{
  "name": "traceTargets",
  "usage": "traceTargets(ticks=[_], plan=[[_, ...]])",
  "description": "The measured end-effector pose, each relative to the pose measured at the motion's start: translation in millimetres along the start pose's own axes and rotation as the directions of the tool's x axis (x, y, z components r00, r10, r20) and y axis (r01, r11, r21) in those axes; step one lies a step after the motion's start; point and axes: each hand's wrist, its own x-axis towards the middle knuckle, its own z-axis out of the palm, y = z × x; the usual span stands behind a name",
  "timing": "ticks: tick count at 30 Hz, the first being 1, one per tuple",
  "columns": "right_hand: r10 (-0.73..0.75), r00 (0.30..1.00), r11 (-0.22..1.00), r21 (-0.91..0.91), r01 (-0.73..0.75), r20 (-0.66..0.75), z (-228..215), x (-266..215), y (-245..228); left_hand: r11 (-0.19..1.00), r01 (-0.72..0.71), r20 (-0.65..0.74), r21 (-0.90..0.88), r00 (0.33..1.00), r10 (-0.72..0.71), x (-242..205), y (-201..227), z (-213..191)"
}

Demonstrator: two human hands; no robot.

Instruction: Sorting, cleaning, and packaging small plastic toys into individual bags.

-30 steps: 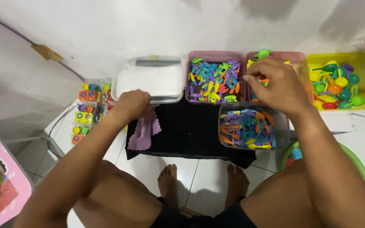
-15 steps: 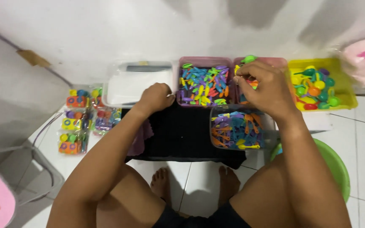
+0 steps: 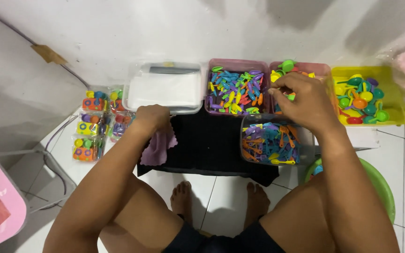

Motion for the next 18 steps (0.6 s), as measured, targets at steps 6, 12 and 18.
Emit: traceTargets(ticks=[6,12,18], plan=[[-0.020,0.994,0.985,0.171,0.002,0.103,19.4,7.0,-4.6,0.569,-0.337,-0.178,-0.750,0.932,0.316,-9.2,-18.1,-14.6],[-0.051,0.931,0.790,0.585,-0.184,0.362,63.5,2.2,-33.5,0.092,-0.566,-0.452,-0.819,0.736,0.505,-65.3,27.6,-63.1],[0.495,0.756,0.712,0.300,-0.635,0.428,96.2,-27.4,-44.3,0.144,-0.717,-0.652,-0.682,0.685,0.324,-63.5,65.7,-60.1]])
